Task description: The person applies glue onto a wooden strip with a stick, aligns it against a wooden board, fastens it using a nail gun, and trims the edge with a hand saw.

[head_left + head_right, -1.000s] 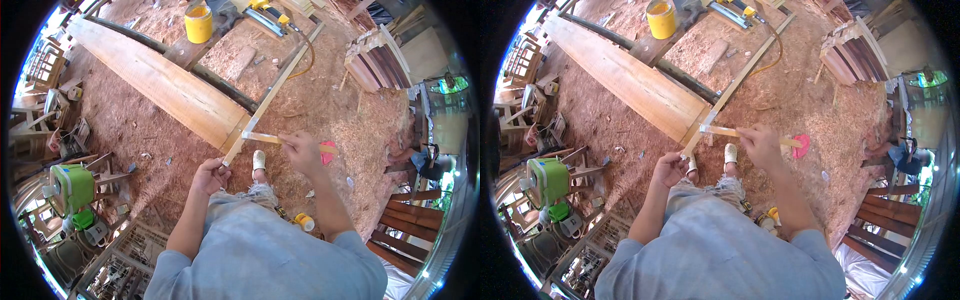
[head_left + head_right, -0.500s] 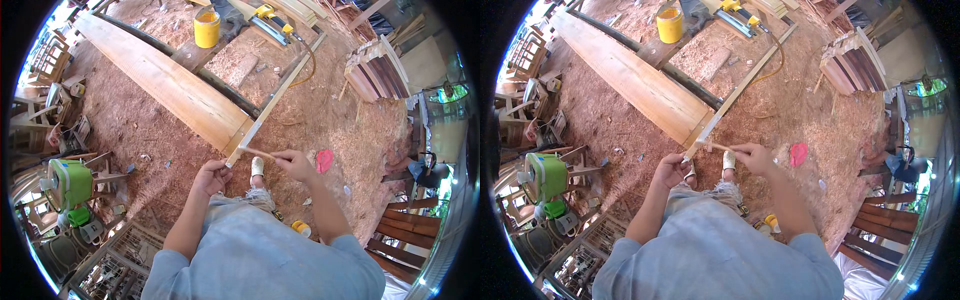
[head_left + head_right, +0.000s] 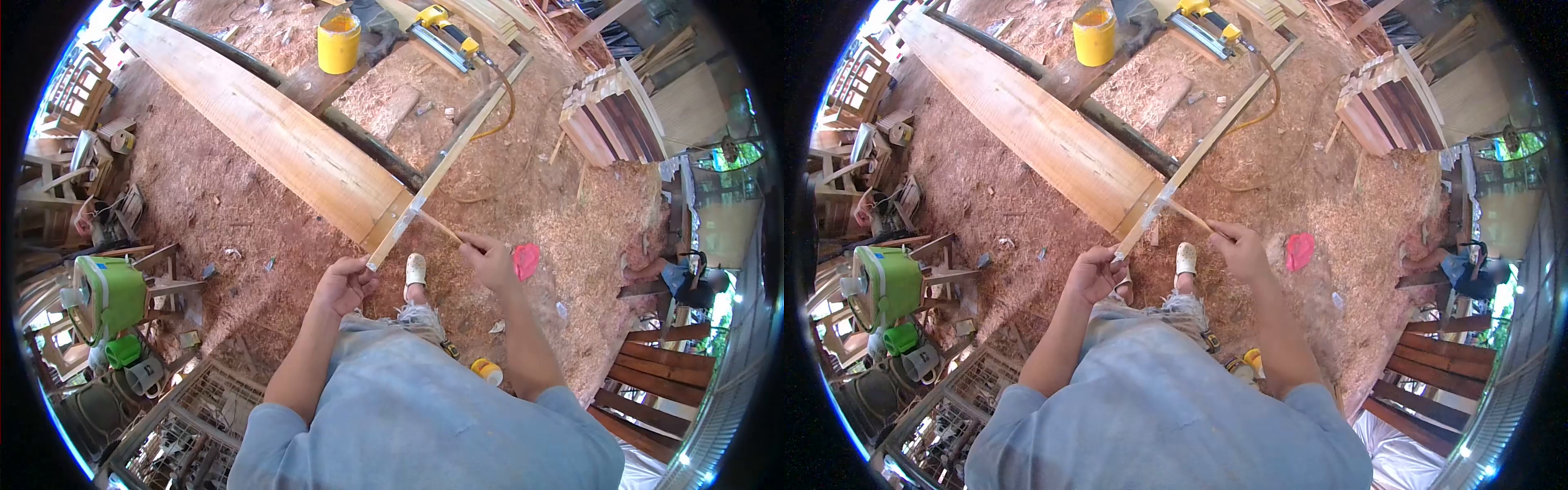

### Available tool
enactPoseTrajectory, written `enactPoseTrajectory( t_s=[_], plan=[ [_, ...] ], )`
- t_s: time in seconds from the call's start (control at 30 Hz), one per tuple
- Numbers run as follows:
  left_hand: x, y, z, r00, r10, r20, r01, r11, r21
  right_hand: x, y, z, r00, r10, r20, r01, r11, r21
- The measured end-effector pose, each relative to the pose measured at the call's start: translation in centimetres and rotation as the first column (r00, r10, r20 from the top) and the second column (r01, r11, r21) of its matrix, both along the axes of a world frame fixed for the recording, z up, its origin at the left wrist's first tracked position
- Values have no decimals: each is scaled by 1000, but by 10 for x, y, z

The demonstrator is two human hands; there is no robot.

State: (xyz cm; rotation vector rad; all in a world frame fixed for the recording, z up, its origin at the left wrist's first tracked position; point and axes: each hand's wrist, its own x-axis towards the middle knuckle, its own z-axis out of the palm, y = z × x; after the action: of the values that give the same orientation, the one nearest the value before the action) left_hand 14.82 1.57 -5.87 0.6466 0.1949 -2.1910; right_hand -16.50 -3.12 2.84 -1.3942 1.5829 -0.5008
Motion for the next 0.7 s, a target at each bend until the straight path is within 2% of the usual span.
enactPoseTrajectory(
  t_s=[0.07, 0.13, 0.17, 0.2, 0.23, 0.27, 0.33, 0.37, 0.43, 0.47, 0.53, 0.57, 0.63, 0.67, 0.7],
  plan=[
    [-1, 0, 3, 999, 7, 32, -7, 1000, 23, 0, 0, 1, 999, -37, 3, 37, 999, -23],
    [-1, 1, 3, 998, 16, 64, -19, 999, 45, 10, 5, 20, 986, 107, -127, -102, 994, 46],
    [-1, 1, -2, 1000, 20, 14, -20, 999, 41, 9, 8, 20, 985, 112, -130, -107, 993, 44],
    [-1, 1, -1, 999, 23, -36, -22, 999, 38, 8, 12, 21, 971, 214, -110, -215, 977, 6],
    [-1, 1, 0, 999, 28, -37, -26, 999, 38, 8, 13, 22, 945, 315, -92, -319, 947, -33],
    [-2, 2, 1, 1000, 28, -13, -28, 998, 61, 10, 13, 22, 943, 319, -92, -323, 946, -32],
    [-2, 3, 3, 1000, 27, 12, -28, 996, 87, 22, 13, 32, 957, 230, -178, -266, 940, -215],
    [-2, 3, 2, 999, 26, 28, -28, 996, 86, 26, 11, 33, 957, 229, -177, -265, 940, -215],
    [-3, 4, -3, 999, 21, 42, -25, 996, 85, 30, 4, 35, 870, 135, -474, -317, 890, -328],
    [-4, 4, -10, 997, 25, 76, -31, 996, 88, 29, 0, 31, 870, 133, -475, -315, 891, -328],
    [-7, 2, -1, 994, 27, 108, -37, 995, 92, 25, -6, 18, 867, -26, -497, -199, 897, -394],
    [-9, 0, 3, 988, 51, 147, -69, 990, 121, 23, -6, 13, 867, -25, -498, -201, 897, -395],
    [-8, -2, 8, 979, 80, 189, -108, 983, 147, 21, -4, 8, 994, -60, -96, 37, 973, -228],
    [-7, -1, 5, 987, 94, 134, -113, 983, 146, 21, 1, 5, 994, -56, -96, 33, 973, -228],
    [-6, -2, 6, 991, 107, 79, -117, 982, 146, 21, 9, 4, 994, 12, -107, -22, 995, -98]
  ],
)
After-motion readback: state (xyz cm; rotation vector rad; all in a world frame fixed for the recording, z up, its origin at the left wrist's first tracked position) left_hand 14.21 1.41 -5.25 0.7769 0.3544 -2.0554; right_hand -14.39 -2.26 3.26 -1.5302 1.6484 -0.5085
